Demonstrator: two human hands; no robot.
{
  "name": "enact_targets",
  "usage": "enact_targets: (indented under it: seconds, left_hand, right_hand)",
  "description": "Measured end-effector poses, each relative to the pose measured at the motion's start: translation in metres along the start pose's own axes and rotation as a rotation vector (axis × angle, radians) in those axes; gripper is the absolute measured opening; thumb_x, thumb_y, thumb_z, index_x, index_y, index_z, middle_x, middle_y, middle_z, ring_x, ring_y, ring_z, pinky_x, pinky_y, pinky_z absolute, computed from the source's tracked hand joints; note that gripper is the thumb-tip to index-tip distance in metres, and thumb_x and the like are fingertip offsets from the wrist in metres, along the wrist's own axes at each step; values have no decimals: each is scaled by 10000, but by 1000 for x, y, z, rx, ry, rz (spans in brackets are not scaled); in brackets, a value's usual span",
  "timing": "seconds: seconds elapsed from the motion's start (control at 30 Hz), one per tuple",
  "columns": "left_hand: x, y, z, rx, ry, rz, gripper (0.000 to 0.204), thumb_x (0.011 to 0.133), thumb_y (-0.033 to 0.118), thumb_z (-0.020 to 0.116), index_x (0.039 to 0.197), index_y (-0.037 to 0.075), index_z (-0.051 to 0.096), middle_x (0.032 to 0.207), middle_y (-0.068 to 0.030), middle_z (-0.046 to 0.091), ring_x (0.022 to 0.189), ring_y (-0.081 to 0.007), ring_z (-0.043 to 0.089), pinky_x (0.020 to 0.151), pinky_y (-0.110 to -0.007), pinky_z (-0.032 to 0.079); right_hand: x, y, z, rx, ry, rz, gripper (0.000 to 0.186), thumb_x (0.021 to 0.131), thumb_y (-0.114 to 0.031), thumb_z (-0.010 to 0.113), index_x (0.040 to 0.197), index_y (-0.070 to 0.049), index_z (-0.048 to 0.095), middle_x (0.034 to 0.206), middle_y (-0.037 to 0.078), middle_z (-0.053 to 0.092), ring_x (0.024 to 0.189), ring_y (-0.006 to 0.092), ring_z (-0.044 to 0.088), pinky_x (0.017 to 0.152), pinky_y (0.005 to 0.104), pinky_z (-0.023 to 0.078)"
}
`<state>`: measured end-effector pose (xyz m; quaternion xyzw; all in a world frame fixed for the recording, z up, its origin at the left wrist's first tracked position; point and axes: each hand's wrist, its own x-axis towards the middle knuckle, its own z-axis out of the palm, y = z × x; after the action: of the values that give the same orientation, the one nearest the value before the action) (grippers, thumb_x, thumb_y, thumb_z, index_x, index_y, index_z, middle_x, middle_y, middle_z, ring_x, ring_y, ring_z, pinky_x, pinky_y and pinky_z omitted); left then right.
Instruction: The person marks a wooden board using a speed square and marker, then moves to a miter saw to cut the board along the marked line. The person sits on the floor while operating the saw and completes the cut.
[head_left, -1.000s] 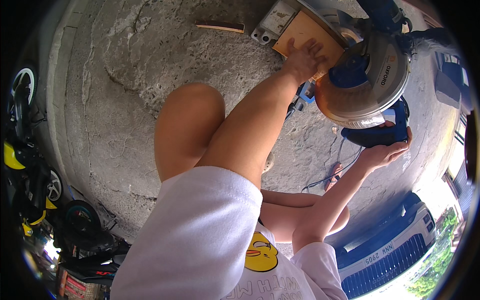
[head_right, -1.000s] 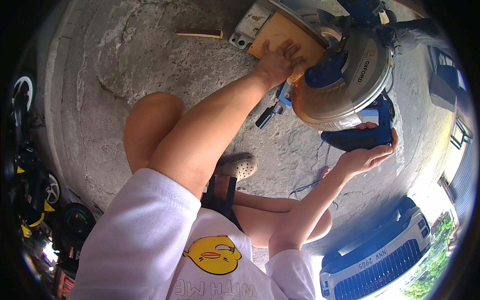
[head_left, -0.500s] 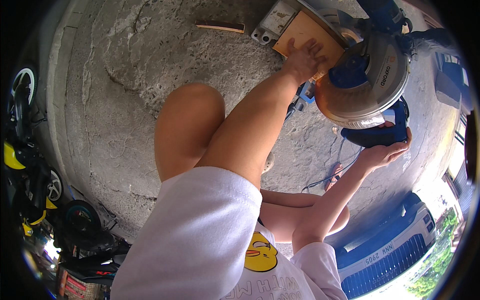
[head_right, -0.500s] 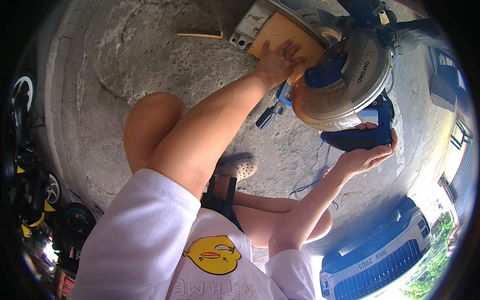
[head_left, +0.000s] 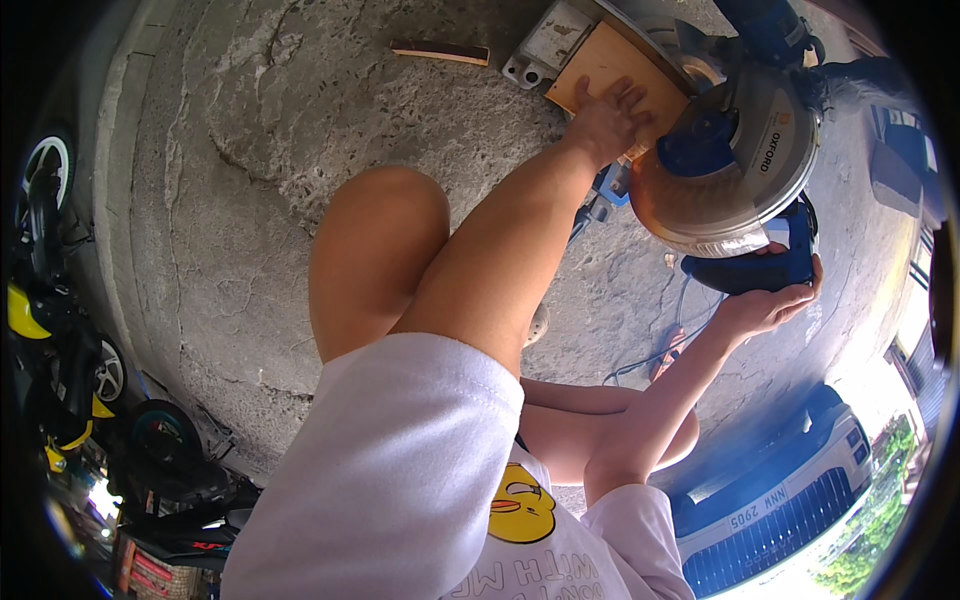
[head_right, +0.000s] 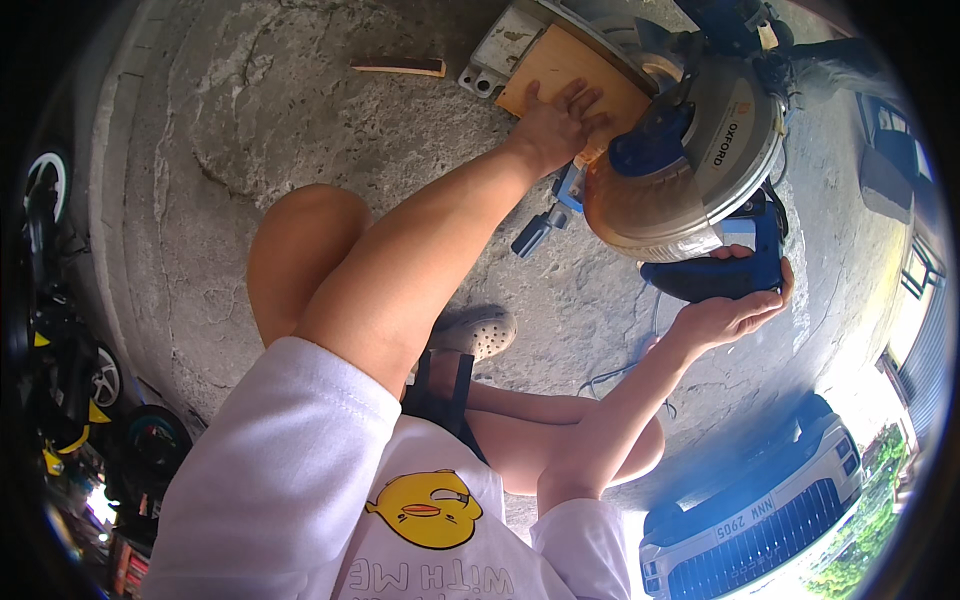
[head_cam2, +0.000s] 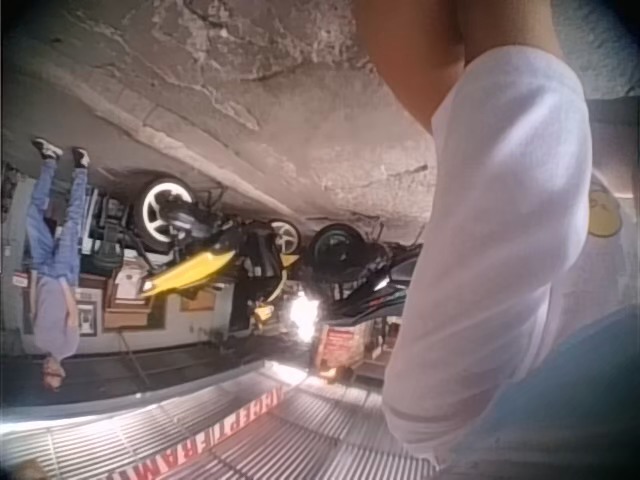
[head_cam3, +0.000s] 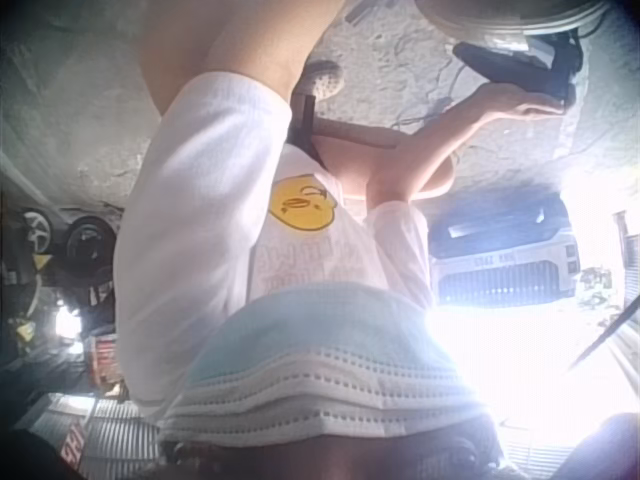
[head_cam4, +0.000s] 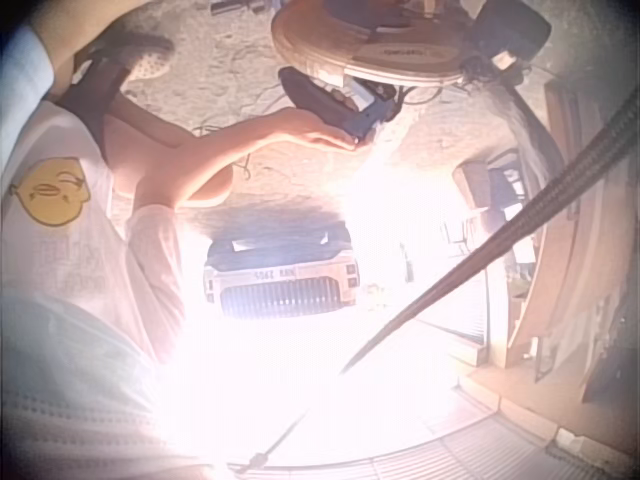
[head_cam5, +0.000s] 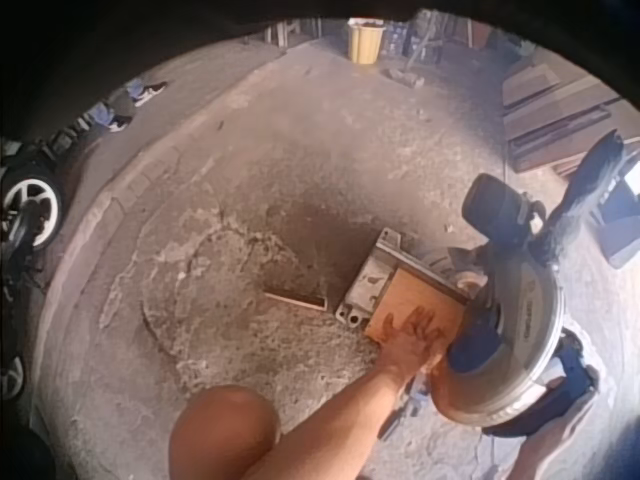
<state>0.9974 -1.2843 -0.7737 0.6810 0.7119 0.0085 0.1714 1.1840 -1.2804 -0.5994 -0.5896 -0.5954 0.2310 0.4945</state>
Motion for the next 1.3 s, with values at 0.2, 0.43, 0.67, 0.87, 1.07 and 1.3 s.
enact_targets:
  seconds: [0.2, 0.43, 0.67, 0.87, 1.07, 1.3]
  left_hand:
    - [2, 1, 4, 2, 3, 10, 512, 982, 250, 454, 1470, 379, 369, 1598, 35, 235, 1481, -216, 167, 1025, -731, 256]
    - [1, 1, 1, 2, 12, 13, 509, 981, 248, 453, 1469, 371, 375, 1594, 35, 248, 1478, -216, 174, 1018, -733, 263]
    - [2, 1, 5, 5, 14, 11, 502, 985, 250, 435, 1469, 371, 377, 1596, 41, 245, 1480, -211, 171, 1019, -741, 242]
    - [3, 1, 5, -11, 14, 11, 504, 984, 249, 436, 1469, 372, 376, 1596, 44, 245, 1480, -210, 171, 1019, -739, 247]
    - [3, 0, 5, 7, 21, 11, 502, 987, 252, 434, 1472, 367, 374, 1598, 45, 239, 1482, -211, 167, 1025, -729, 254]
    - [2, 2, 2, 12, 7, 10, 503, 984, 276, 450, 1473, 367, 372, 1598, 44, 240, 1480, -207, 171, 1027, -728, 252]
  right_hand:
    - [1, 3, -1, 48, -10, 6, 515, 1049, -487, 206, 1246, -78, 449, 854, 114, 609, 708, 170, 612, 628, 274, 552]
    - [0, 4, -2, 3, -1, -3, 518, 1051, -482, 192, 1246, -74, 445, 862, 118, 606, 716, 172, 615, 627, 280, 554]
    - [-1, 4, -1, -21, 13, -28, 503, 1055, -466, 206, 1246, -65, 443, 858, 122, 604, 711, 174, 615, 608, 274, 545]
    - [-1, 2, 0, -47, 11, -31, 507, 1055, -466, 197, 1243, -63, 441, 842, 121, 603, 702, 174, 614, 598, 270, 542]
    - [-1, 3, 1, -30, 19, -21, 504, 1056, -462, 187, 1237, -66, 441, 835, 123, 601, 695, 173, 606, 581, 266, 528]
    - [-2, 0, 2, -45, 26, -18, 504, 1057, -459, 184, 1231, -66, 447, 833, 126, 602, 682, 173, 595, 593, 274, 519]
